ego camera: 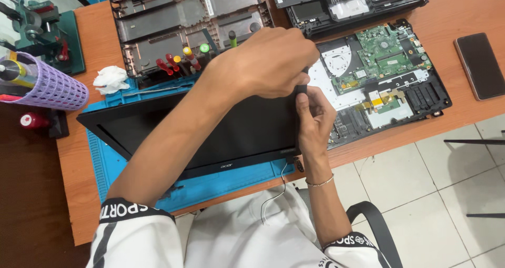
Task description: The person attaches the screen to the laptop frame using a screwdriver and then fits the motherboard into the chassis.
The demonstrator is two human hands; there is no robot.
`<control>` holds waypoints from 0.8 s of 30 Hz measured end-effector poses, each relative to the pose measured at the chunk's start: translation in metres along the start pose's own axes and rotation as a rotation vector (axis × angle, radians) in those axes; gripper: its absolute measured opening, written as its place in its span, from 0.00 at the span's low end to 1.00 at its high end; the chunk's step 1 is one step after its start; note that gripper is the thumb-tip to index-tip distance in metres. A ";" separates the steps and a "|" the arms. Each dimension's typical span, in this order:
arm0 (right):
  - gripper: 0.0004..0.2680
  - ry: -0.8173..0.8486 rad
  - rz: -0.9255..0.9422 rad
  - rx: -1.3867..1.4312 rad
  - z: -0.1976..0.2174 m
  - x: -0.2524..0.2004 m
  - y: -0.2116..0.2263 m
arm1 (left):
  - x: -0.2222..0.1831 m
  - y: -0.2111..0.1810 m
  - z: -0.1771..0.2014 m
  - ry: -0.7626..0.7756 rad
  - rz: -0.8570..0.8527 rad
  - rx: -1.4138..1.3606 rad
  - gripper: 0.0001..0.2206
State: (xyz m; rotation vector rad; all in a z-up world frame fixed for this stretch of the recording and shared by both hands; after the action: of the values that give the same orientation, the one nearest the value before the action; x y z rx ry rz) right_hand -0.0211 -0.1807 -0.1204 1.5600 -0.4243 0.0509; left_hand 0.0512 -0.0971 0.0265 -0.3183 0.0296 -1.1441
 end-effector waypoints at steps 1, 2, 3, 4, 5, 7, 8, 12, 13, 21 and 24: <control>0.10 -0.006 0.013 0.000 -0.001 0.000 0.001 | 0.002 0.000 -0.003 0.033 0.005 0.005 0.09; 0.10 -0.012 0.025 0.000 -0.001 0.001 0.003 | 0.004 0.001 -0.006 0.066 0.009 0.011 0.09; 0.10 -0.023 0.023 -0.006 -0.001 0.000 0.003 | 0.005 0.002 -0.009 0.099 0.016 0.016 0.08; 0.10 -0.034 0.020 -0.012 0.000 -0.002 0.004 | 0.004 0.000 -0.008 0.081 0.011 0.014 0.08; 0.10 -0.045 0.018 -0.018 0.001 -0.003 0.004 | 0.002 -0.002 -0.007 0.062 0.006 0.012 0.07; 0.09 -0.068 0.047 -0.010 -0.001 -0.002 0.003 | -0.003 -0.005 -0.005 0.025 -0.003 -0.012 0.07; 0.09 -0.080 0.062 -0.007 -0.001 -0.002 0.003 | -0.006 -0.004 -0.002 0.005 -0.008 -0.033 0.08; 0.10 -0.120 0.077 -0.028 0.004 -0.003 0.001 | -0.036 -0.004 0.010 -0.099 -0.034 -0.114 0.10; 0.10 -0.110 0.072 -0.027 0.004 0.000 0.003 | -0.042 0.001 0.009 -0.067 0.016 -0.112 0.10; 0.07 -0.025 0.141 -0.038 -0.015 0.017 0.040 | -0.056 0.007 0.004 -0.060 0.105 -0.055 0.12; 0.08 -0.058 0.147 -0.076 -0.014 0.014 0.039 | -0.070 0.013 0.000 -0.017 0.160 -0.075 0.13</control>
State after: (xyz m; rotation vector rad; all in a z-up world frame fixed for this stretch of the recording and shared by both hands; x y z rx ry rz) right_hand -0.0164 -0.1696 -0.0782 1.4565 -0.5807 0.1022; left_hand 0.0334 -0.0292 0.0134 -0.3858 0.0817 -0.9832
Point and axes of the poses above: each hand's wrist, its own x-axis towards the middle knuckle, its own z-axis out of the back of the hand, y = z × x, the point moved 9 cm from there along x, towards the middle knuckle, and after that the axes turned 7 degrees about y, right-handed, at the moved point
